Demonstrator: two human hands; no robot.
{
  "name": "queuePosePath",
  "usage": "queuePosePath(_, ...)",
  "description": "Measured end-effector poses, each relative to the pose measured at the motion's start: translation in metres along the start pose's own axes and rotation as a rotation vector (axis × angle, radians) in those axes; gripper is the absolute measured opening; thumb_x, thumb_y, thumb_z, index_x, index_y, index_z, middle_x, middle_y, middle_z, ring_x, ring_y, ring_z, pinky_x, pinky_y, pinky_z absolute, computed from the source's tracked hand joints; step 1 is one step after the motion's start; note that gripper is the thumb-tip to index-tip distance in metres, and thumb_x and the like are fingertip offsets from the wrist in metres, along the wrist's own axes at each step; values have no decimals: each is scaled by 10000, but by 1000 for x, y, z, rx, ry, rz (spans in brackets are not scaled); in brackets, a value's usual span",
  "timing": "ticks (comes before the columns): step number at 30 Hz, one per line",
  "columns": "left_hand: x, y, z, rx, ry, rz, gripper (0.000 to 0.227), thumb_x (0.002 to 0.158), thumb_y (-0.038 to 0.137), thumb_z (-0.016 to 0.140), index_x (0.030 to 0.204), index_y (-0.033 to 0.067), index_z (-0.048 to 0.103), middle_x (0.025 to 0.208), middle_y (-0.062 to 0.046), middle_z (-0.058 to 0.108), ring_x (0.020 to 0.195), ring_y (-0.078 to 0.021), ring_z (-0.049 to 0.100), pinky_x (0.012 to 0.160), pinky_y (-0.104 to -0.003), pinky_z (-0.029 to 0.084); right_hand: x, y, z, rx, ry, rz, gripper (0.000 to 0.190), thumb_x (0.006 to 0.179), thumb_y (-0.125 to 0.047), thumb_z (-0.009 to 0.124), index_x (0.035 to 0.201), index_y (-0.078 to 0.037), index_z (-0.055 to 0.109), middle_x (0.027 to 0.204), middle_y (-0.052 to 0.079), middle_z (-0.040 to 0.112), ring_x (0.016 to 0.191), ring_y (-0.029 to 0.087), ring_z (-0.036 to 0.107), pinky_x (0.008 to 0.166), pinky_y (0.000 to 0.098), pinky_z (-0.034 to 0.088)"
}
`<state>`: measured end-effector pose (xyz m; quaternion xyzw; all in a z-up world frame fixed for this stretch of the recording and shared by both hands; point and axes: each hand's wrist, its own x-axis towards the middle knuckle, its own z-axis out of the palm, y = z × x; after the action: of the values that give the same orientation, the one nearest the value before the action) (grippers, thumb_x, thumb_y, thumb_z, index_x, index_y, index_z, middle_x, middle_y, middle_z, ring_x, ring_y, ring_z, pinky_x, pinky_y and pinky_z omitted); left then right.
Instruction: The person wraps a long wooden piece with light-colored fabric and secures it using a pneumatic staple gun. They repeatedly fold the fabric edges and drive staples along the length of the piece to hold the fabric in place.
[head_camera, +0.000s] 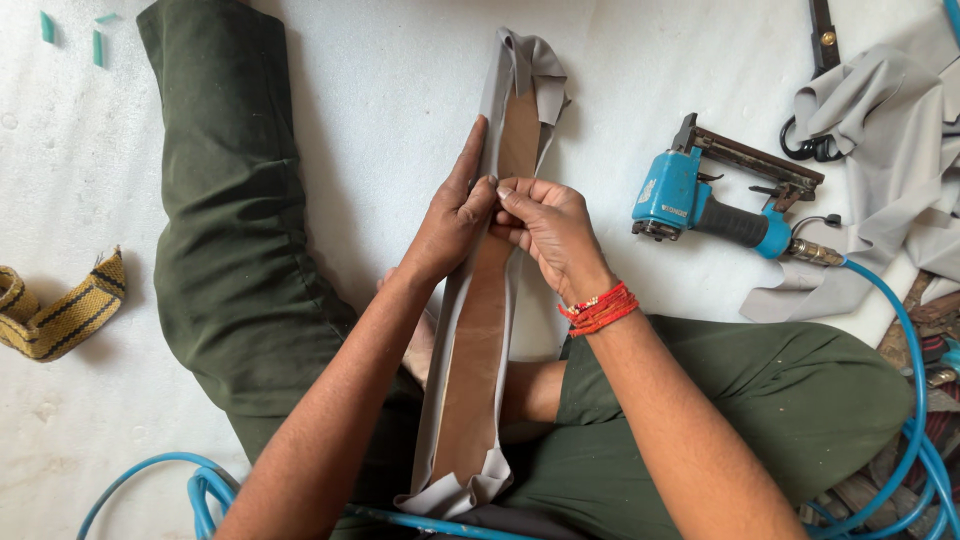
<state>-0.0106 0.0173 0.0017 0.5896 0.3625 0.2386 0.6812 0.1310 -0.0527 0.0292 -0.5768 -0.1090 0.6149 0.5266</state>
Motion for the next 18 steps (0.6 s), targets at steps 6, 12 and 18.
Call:
queuePosePath(6,0,-12,3,-23,-1,84,687,1045,159,501,1649,154,175,1724,-170,225,1590,-315,212,1279,-438,235,-23,-16,-16,-369,22,-260,290,926,-71,695,1207,-13,651,935,36,696,822,116,694,765,260,609)
queuePosePath(12,2,-19,7,-50,44,43,717,1022,178,509,1651,167,165,1723,-175,204,1596,-343,167,1293,-458,174,-74,-74,-139,-1553,340,-756,878,684,-240,941,1412,-6,510,1195,202,592,1092,334,607,943,451,502)
queuePosePath(18,1,-24,9,-81,65,54,731,1024,174,529,1654,207,160,1704,-198,267,1590,-363,218,1288,-471,222,-47,-72,-208,-1771,106,-445,1151,735,-262,868,1695,-58,267,1316,215,640,1239,405,615,1057,469,496)
